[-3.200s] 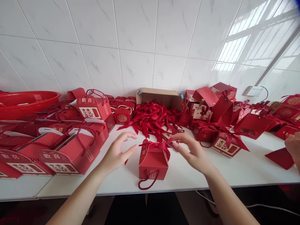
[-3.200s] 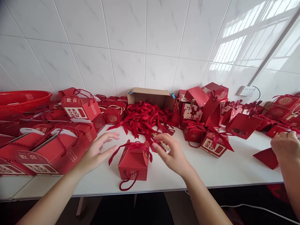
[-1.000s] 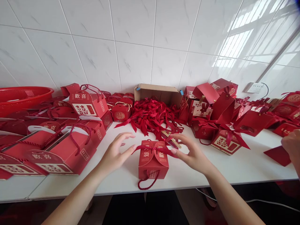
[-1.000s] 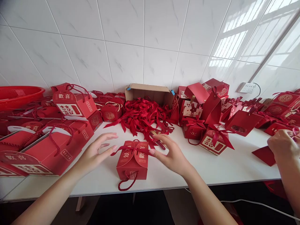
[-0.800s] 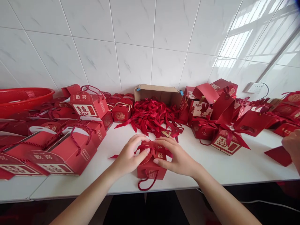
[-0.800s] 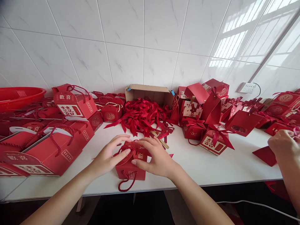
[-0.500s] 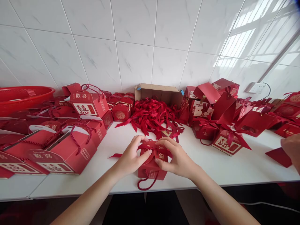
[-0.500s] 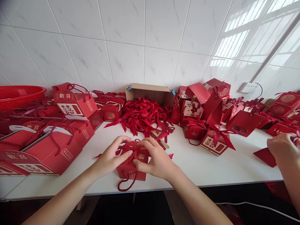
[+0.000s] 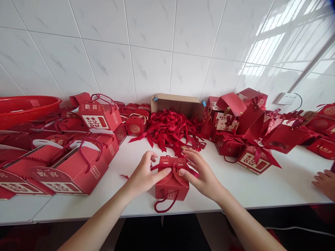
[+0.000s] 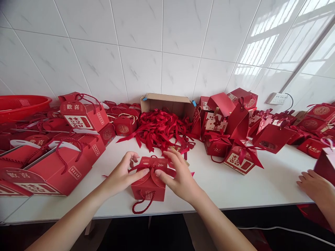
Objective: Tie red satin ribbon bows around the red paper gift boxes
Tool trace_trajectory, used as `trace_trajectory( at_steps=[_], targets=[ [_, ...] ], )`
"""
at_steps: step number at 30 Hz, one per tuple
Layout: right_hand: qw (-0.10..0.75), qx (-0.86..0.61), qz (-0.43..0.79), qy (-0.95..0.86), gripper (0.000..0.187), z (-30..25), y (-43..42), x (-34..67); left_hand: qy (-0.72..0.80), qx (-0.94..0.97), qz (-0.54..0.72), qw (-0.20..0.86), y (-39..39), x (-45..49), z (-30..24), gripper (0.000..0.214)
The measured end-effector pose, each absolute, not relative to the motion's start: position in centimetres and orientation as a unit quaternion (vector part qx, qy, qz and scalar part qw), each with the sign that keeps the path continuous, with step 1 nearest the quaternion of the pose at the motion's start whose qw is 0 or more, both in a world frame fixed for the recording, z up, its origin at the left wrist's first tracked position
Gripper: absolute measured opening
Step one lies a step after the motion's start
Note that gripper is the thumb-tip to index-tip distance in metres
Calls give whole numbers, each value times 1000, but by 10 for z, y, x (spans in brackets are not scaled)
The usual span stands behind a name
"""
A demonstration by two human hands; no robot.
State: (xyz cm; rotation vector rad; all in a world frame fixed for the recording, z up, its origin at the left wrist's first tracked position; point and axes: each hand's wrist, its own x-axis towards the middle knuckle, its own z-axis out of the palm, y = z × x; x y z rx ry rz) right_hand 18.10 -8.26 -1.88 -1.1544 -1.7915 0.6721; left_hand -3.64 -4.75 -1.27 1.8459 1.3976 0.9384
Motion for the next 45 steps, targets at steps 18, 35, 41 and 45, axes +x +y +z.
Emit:
trace_trajectory(
  at_steps=[18, 35, 41, 45],
  targets=[
    [357, -490, 535, -588, 46, -24, -81, 203, 518, 662, 391, 374, -54, -31, -19, 54],
    [257, -478, 569, -618, 48, -13, -75, 210, 505, 590, 415, 474, -53, -34, -31, 47],
    [346, -442, 619, -549, 40, -9, -76, 212, 520, 662, 476, 257, -52, -42, -16, 24],
    [404, -388, 646, -519, 28, 5, -78, 207, 429, 733, 456, 265, -59, -37, 8, 16]
  ],
)
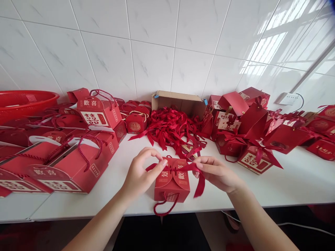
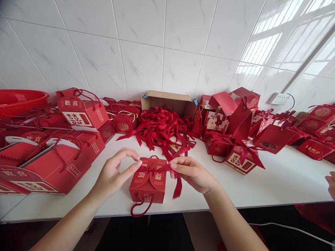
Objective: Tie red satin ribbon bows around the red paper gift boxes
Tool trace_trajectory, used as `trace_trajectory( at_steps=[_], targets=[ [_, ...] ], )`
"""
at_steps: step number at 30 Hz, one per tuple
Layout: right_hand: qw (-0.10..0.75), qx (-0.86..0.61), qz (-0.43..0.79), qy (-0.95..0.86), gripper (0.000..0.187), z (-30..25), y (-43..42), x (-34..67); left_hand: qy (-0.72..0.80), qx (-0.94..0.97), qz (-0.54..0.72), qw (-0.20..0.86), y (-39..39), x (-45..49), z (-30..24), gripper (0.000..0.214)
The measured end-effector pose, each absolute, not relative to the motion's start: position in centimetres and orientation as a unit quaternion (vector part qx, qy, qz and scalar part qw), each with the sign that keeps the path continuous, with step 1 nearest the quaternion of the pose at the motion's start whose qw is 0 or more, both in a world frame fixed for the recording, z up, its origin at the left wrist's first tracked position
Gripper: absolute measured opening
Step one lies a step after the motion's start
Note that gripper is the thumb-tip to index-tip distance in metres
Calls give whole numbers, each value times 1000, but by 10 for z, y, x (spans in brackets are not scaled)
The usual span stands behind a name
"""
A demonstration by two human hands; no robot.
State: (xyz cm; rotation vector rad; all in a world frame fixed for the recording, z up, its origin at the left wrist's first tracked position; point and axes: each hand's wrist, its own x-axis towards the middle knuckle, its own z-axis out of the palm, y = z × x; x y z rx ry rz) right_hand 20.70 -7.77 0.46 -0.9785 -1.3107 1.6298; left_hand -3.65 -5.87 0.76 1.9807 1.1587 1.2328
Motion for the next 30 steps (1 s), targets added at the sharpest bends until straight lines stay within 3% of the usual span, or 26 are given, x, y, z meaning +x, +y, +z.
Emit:
trace_trajectory(
  at_steps=[4, 9, 13, 15, 19, 23, 27, 30],
  targets=[
    [417, -346, 633, -553, 25, 18, -78, 192, 379, 804, 394, 232, -64, -19, 22, 22],
    [436, -350, 578, -595, 27, 18, -76, 180, 403, 781, 466, 107, -61, -9, 17, 5],
    [405, -402, 520, -636, 38, 9, -73, 174, 417, 766, 485, 70, -60, -15, 17, 11],
    [397, -415, 472, -669, 30, 5, -72, 169, 393, 789, 460, 109, -61, -20, 21, 10],
    [459, -416, 382, -686, 18, 0, -73, 160, 363, 779, 439, 262, -58, -38, 24, 26],
    [468, -379, 419, -679, 15, -3, -74, 158, 477, 712, 384, 344, -49, -53, 8, 17],
    [460, -374, 465, -658, 15, -2, -76, 156, 487, 686, 273, 467, -42, -58, -10, 39],
    [470, -386, 491, -623, 13, -2, -76, 148, 454, 648, 288, 539, -43, -61, -5, 47]
  ],
)
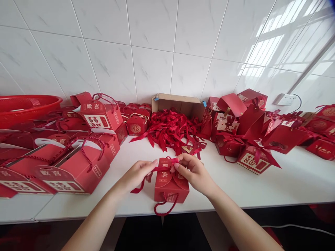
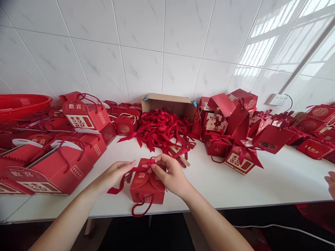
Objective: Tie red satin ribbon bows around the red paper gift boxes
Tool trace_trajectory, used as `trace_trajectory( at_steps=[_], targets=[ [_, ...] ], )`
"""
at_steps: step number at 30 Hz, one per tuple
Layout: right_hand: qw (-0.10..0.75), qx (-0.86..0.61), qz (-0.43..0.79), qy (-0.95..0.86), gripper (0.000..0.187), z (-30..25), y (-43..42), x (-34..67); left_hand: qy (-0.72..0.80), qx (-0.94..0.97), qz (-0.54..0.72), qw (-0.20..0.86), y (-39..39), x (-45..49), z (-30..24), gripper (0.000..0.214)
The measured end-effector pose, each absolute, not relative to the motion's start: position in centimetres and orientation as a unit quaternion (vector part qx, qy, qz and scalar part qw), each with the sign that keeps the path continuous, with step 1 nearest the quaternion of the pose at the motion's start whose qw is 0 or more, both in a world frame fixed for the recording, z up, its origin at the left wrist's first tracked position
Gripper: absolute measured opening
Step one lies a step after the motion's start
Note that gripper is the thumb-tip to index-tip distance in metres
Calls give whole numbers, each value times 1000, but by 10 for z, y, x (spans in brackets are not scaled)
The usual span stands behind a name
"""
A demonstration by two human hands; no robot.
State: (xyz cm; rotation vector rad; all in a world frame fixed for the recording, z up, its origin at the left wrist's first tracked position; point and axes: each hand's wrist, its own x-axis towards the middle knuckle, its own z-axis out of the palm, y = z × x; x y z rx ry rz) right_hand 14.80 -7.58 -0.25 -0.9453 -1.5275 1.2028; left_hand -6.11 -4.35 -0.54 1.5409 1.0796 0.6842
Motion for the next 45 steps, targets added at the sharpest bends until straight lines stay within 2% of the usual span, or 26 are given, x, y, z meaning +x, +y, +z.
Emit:
trace_trajectory(
  at_steps=[3, 5, 8, 11, 12, 16, 20, 22, 25, 27, 33, 36, 39, 41, 45],
  targets=[
    [491, -441, 446, -604, 7, -4, -76, 138, 408, 635, 356, 550, -50, -63, 14, 43],
    [492, -472, 389, -620, 2, -5, -76, 133, 357, 654, 357, 563, -54, -61, 31, 40],
    [463, -469, 330, -676, 10, -3, -79, 132, 287, 677, 359, 575, -56, -49, 51, 32],
    [441, -429, 337, -713, 6, 0, -82, 135, 244, 705, 353, 564, -49, -35, 57, 23],
    [444, -422, 341, -713, 10, 0, -82, 135, 236, 714, 352, 557, -45, -32, 56, 25],
    [471, -429, 367, -677, 28, 0, -80, 137, 282, 683, 443, 508, -35, -32, 42, 28],
    [459, -417, 413, -667, 37, -2, -76, 138, 338, 733, 362, 466, -38, -38, 26, 21],
    [477, -412, 429, -647, 35, -4, -75, 137, 359, 748, 359, 428, -42, -39, 19, 19],
    [539, -404, 460, -579, 22, -9, -72, 135, 379, 738, 401, 389, -48, -38, 13, 18],
    [563, -403, 465, -552, 26, -13, -71, 133, 369, 742, 397, 394, -50, -38, 10, 17],
    [541, -441, 372, -611, 13, -14, -73, 132, 363, 764, 413, 338, -51, -34, 5, 10],
    [529, -461, 281, -654, 17, -11, -77, 135, 367, 761, 426, 323, -51, -33, 5, 4],
    [483, -468, 215, -708, 19, -9, -80, 139, 369, 762, 418, 329, -50, -34, 7, 3],
    [467, -469, 212, -719, 19, -10, -81, 141, 369, 762, 413, 336, -49, -35, 8, 4],
    [487, -488, 250, -680, 18, -14, -80, 143, 363, 746, 411, 377, -48, -35, 8, 9]
  ],
)
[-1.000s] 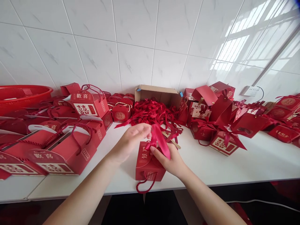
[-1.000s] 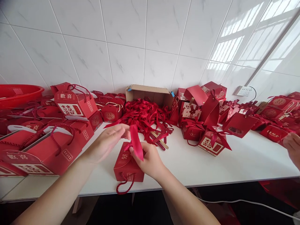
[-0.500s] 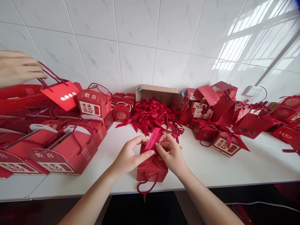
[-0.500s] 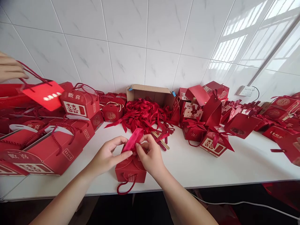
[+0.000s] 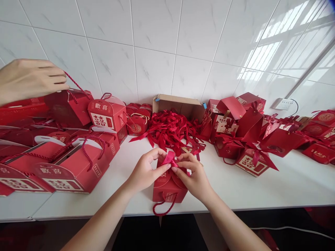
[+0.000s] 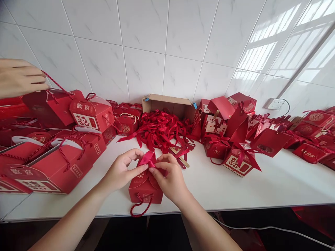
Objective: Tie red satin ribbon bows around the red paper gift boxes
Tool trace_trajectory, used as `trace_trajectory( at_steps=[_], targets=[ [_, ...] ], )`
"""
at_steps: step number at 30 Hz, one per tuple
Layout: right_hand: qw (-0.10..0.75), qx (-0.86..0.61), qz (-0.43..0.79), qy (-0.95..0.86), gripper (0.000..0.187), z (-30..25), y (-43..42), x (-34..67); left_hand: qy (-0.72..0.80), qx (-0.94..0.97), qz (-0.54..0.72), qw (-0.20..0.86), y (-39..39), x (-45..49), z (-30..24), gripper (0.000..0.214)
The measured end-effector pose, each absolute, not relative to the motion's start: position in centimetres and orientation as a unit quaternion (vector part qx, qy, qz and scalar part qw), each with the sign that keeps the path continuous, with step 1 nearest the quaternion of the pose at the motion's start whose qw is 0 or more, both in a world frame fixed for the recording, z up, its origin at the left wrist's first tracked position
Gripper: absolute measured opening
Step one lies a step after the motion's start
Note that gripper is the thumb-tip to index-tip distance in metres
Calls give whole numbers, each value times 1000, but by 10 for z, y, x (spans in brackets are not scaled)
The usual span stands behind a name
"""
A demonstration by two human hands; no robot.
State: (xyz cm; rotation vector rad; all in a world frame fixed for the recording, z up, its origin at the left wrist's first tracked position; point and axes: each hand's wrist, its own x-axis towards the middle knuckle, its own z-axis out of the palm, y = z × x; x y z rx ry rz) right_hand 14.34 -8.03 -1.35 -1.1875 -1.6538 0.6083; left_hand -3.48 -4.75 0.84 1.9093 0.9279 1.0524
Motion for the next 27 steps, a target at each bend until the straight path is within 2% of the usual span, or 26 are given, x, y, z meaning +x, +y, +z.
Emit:
trace_trajectory(
  at_steps=[4, 7, 10, 12, 15, 21, 27],
  targets=[
    [481, -488, 386, -618, 22, -11, -80, 144, 361, 725, 426, 403, -47, -34, 6, 21],
    [464, -445, 494, -585, 29, -8, -80, 142, 351, 728, 417, 415, -45, -31, 4, 22],
    [464, -423, 516, -584, 32, -7, -80, 140, 349, 731, 413, 418, -43, -27, 2, 23],
    [477, -424, 518, -570, 34, -8, -80, 139, 368, 724, 440, 384, -45, -27, 1, 26],
    [490, -431, 527, -544, 34, -8, -80, 139, 390, 728, 472, 308, -52, -31, -1, 17],
    [493, -420, 530, -548, 30, -8, -83, 140, 403, 795, 413, 187, -58, -39, -3, 10],
    [483, -434, 520, -554, 30, -8, -86, 142, 435, 787, 435, 57, -55, -36, 0, 9]
  ],
)
